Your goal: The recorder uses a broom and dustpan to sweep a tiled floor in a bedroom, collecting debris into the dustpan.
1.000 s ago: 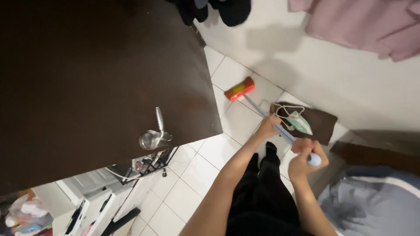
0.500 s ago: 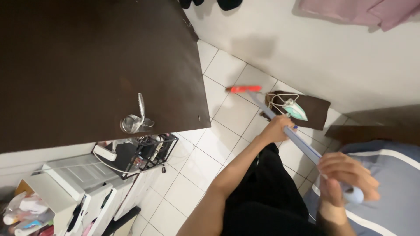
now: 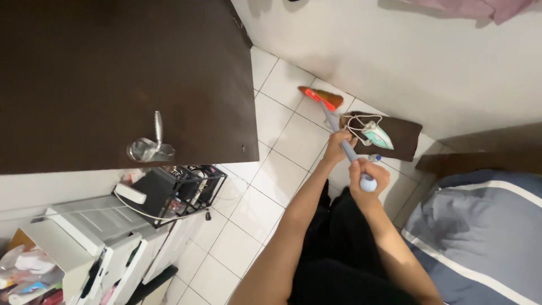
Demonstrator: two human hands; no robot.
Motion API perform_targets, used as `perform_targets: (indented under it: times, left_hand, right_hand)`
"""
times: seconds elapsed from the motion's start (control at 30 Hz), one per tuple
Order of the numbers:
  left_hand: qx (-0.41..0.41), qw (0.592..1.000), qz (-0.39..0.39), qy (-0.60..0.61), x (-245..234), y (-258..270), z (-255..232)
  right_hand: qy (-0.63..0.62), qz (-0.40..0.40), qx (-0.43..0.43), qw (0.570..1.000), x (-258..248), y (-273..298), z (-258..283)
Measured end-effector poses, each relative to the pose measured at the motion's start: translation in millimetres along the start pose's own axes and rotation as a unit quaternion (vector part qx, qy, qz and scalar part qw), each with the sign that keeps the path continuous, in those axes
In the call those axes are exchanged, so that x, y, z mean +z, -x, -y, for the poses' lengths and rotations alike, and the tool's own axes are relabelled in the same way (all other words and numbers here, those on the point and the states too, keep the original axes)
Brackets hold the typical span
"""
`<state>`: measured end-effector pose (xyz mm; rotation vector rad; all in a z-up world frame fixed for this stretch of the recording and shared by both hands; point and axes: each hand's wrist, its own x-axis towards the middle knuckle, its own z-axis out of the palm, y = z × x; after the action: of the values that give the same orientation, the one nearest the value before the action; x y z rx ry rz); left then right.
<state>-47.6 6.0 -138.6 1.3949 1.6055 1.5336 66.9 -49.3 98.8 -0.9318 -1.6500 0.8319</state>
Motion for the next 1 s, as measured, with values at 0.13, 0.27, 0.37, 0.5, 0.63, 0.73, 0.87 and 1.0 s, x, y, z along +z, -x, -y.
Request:
perform_targets:
  times: [0.13,0.27,0.37,0.5,0.63,0.73,0.87,1.0]
  left_hand:
    - [-0.028,0.999,0.032,-0.009,-13.2,9.2,-36.5]
    - [0.007,0.997,0.071,-0.019,-2.2,44.0,-35.4]
    - [0.003,0.998,0.065,-0.01,-2.2,73.8,-53.7]
    - [-0.007,0.995,0.08,-0.052,-7.6,126.7,-85.7]
    - [-0.042,0.997,0.063,-0.005,-22.9,177.7,-133.7]
    - [-0.044,0.999,0.028,-0.002,-24.4,209.2,-152.6]
    - [0.002,0.998,-0.065,0.023,-27.2,213.4,-199.0]
    - [0.014,0.993,-0.102,0.051,-45.5,180.4,-200.3]
  right_hand:
    - [0.024,-0.004,-0.005,1.0,-8.0,1.0,25.6]
    - [-0.003,0.003,0.025,1.0,-27.5,18.2,44.9]
    - [-0.035,-0.007,0.023,0.999,-44.9,42.7,59.8]
    - [-0.063,-0.024,0.08,0.995,-68.9,88.4,77.6]
    - [-0.067,-0.002,0.097,0.993,-88.1,127.6,109.9]
    - [-0.035,0.023,0.061,0.997,-99.2,138.4,144.5]
    - [-0.118,0.093,-0.041,0.988,-113.2,128.0,173.7]
    - [-0.232,0.152,-0.105,0.955,-92.7,110.3,176.4]
